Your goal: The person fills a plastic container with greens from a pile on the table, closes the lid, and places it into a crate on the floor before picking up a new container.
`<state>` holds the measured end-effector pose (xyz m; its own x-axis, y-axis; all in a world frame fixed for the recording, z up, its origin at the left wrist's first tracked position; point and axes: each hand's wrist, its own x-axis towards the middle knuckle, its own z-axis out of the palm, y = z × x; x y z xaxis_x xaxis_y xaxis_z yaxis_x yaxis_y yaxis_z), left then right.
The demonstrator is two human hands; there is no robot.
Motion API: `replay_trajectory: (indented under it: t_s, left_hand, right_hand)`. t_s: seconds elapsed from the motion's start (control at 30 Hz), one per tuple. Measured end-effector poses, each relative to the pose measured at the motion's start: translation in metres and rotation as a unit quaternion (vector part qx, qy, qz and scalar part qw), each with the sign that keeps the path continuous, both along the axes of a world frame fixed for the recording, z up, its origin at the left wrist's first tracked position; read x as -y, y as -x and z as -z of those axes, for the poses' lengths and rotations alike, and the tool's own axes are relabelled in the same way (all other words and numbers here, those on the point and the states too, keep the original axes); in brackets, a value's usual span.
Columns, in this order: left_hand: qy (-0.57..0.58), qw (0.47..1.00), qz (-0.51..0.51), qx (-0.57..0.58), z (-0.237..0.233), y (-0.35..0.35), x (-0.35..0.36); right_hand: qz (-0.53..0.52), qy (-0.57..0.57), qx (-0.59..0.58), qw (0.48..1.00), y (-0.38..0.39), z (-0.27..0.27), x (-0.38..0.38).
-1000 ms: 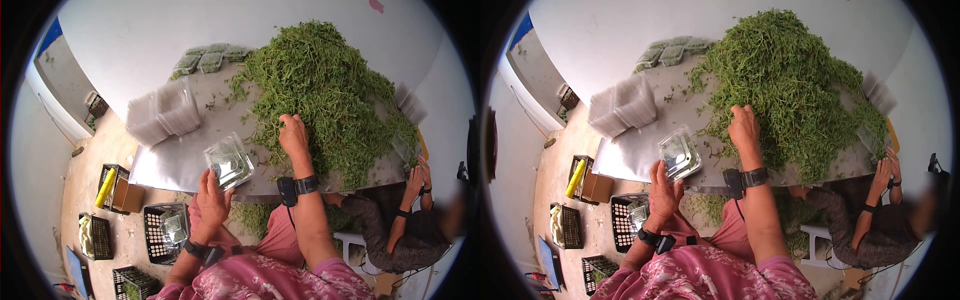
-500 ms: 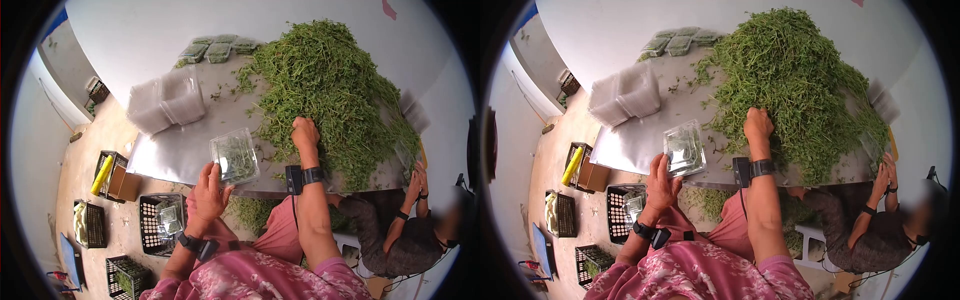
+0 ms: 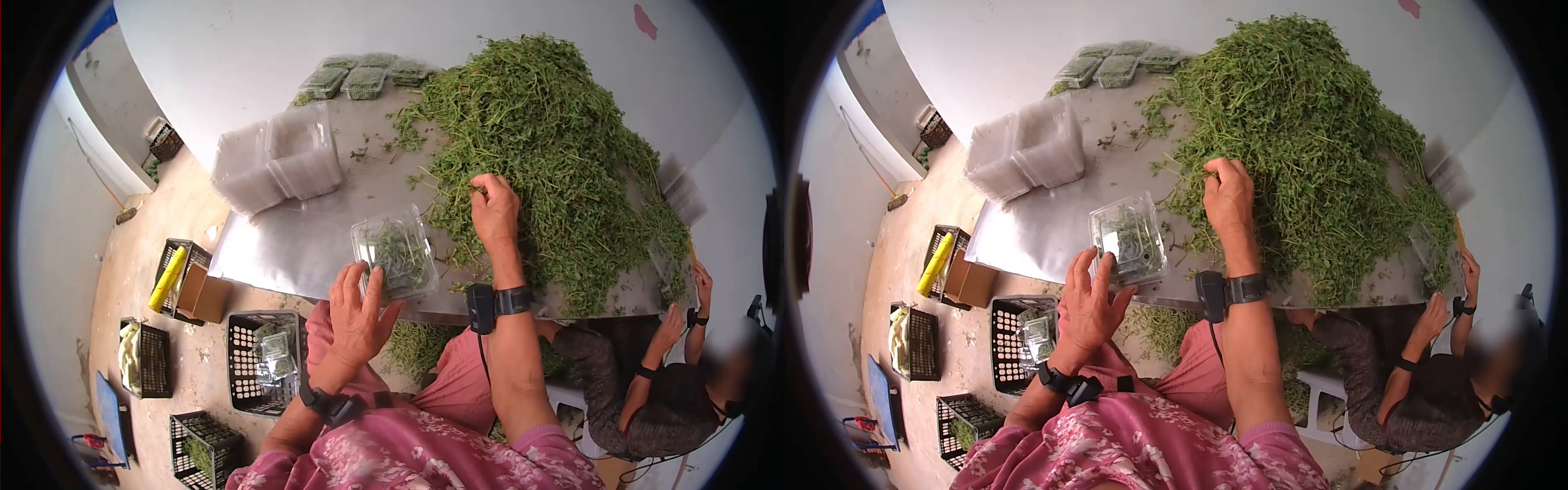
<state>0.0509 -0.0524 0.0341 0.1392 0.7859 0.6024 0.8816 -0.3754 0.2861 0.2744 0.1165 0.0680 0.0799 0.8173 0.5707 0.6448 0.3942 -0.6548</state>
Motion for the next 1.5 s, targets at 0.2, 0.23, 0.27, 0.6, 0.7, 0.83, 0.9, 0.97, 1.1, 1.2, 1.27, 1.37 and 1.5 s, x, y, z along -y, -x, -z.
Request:
replay_trajectory:
  t_s: [0.2,0.23,0.27,0.6,0.7,0.83,0.9,0.97,1.1,1.2,1.27,1.37,1.5]
  left_hand:
    - [0.035,0.994,0.011,0.098,0.000,-0.003,0.005]
    - [0.032,0.995,0.005,0.089,-0.005,-0.004,0.005]
    - [0.021,0.996,0.004,0.089,-0.006,-0.004,0.003]
    - [0.150,0.900,-0.008,0.408,0.030,0.007,-0.004]
    - [0.175,0.884,-0.012,0.433,0.025,0.008,-0.006]
    - [0.121,0.883,-0.010,0.453,0.044,0.009,-0.015]
    - [0.125,0.893,-0.019,0.432,0.054,0.011,-0.016]
    - [0.105,0.906,-0.020,0.410,0.057,0.012,-0.017]
    - [0.072,0.921,-0.019,0.382,0.046,0.009,-0.015]
    - [0.067,0.918,-0.015,0.391,0.039,0.006,-0.016]
    - [0.071,0.912,-0.009,0.403,0.039,0.005,-0.015]
    - [0.084,0.909,-0.010,0.408,0.045,0.006,-0.017]
    - [0.079,0.926,-0.030,0.368,0.051,0.011,-0.017]
  right_hand:
    - [0.023,-0.032,0.003,0.999,0.003,0.008,-0.003]
    - [0.032,-0.054,-0.006,0.998,0.003,0.007,-0.005]
    - [0.025,-0.041,-0.033,0.998,0.002,0.005,-0.004]
    - [-0.098,0.032,-0.293,0.951,0.006,-0.010,0.004]
    - [-0.153,0.045,-0.330,0.930,0.012,-0.022,0.016]
    - [-0.223,0.058,-0.391,0.891,0.021,-0.028,0.024]
    - [-0.248,0.055,-0.413,0.875,0.024,-0.029,0.027]
    - [-0.269,0.043,-0.434,0.859,0.027,-0.029,0.030]
    - [-0.153,-0.007,-0.353,0.923,0.020,-0.022,0.018]
    - [-0.025,0.054,-0.018,0.998,0.010,-0.014,0.015]
    - [-0.004,0.021,-0.048,0.999,0.009,-0.012,0.016]
    - [0.010,-0.033,-0.129,0.991,0.010,-0.028,0.019]
    - [-0.026,0.013,-0.065,0.997,0.014,-0.011,0.011]
